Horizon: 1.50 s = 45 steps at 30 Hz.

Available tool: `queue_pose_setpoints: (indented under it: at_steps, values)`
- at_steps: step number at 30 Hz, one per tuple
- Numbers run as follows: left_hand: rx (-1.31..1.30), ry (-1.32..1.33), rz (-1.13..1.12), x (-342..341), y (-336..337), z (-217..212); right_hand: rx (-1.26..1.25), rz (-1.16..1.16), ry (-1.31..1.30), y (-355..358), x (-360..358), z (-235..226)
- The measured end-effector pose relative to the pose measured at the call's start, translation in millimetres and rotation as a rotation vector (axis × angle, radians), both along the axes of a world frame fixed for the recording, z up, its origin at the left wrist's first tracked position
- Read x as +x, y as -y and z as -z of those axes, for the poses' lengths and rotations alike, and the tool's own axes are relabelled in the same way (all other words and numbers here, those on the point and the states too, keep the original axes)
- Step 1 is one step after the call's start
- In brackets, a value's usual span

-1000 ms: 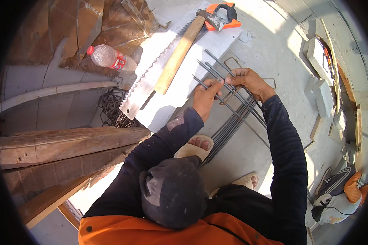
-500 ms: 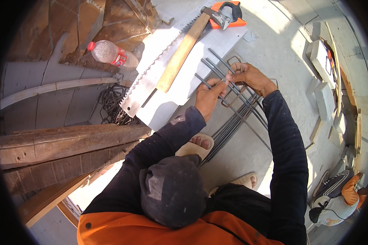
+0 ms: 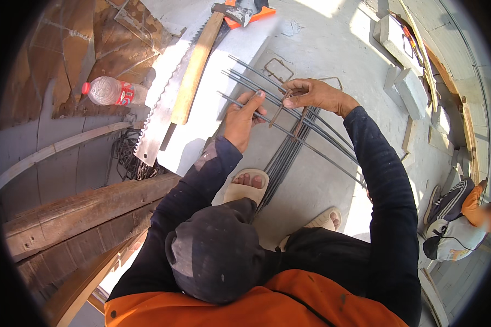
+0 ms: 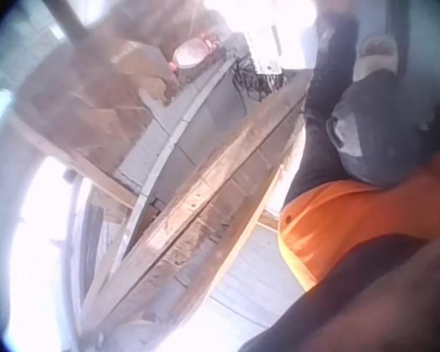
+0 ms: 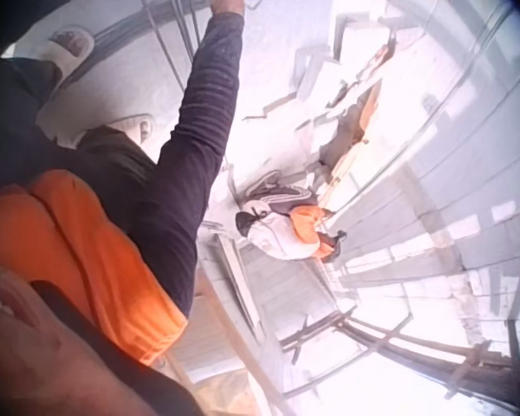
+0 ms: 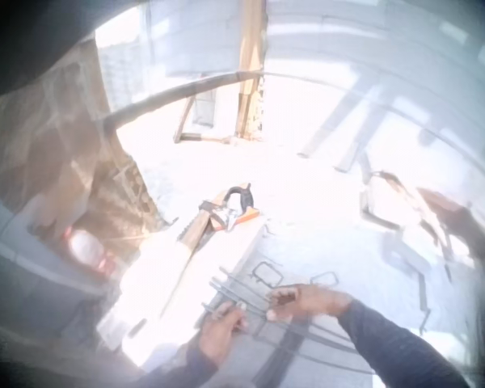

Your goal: The person assembles a rebar cage by placing multiple rebar rings over a bundle of straight rebar rods and then securing the rings to the rods with wire using pliers.

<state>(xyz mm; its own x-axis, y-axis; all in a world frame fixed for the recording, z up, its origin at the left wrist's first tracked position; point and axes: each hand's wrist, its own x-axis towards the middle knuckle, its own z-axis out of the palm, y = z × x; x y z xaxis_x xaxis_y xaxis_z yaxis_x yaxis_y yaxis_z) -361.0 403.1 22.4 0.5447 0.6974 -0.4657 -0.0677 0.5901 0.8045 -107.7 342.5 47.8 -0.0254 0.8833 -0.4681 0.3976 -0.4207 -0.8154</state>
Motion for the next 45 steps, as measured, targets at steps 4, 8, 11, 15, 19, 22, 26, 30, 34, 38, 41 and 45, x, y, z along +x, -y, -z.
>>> queue_pose_setpoints:
  at_steps: [4,8,11,15,19,22,26,30,34,38,41,45]
  values:
    - [0.091,-0.034,0.080,-3,6,7,-0.031,0.022,0.065,36,-9,-5]
    - [0.170,-0.076,0.122,1,9,10,-0.087,0.036,0.183,68,-14,-11]
    - [0.144,-0.022,0.155,1,12,11,-0.170,0.001,0.237,97,2,-16]
    - [0.135,-0.061,0.084,-5,19,9,-0.358,-0.056,0.353,154,22,-29]
    - [0.200,-0.064,0.088,-3,13,8,-0.433,-0.013,0.465,216,50,-22]
    - [0.189,-0.084,0.023,-6,13,2,-0.121,0.104,0.350,160,17,-35]
    - [0.171,-0.091,-0.034,-13,11,-5,-0.119,0.241,0.011,90,-13,-27]
    - [0.130,-0.036,-0.050,-22,15,-9,-0.256,0.221,-0.276,83,-2,-12]
    - [0.148,-0.032,-0.017,-23,11,-6,-0.315,0.141,-0.332,80,9,-14]
    - [0.161,-0.021,0.007,-27,7,-1,-0.342,0.155,-0.298,78,10,-10]
    - [0.155,-0.022,0.011,-28,7,-3,-0.366,0.139,-0.285,74,11,-13]
    - [0.145,-0.018,0.014,-29,5,-3,-0.386,0.093,-0.300,76,17,-11]
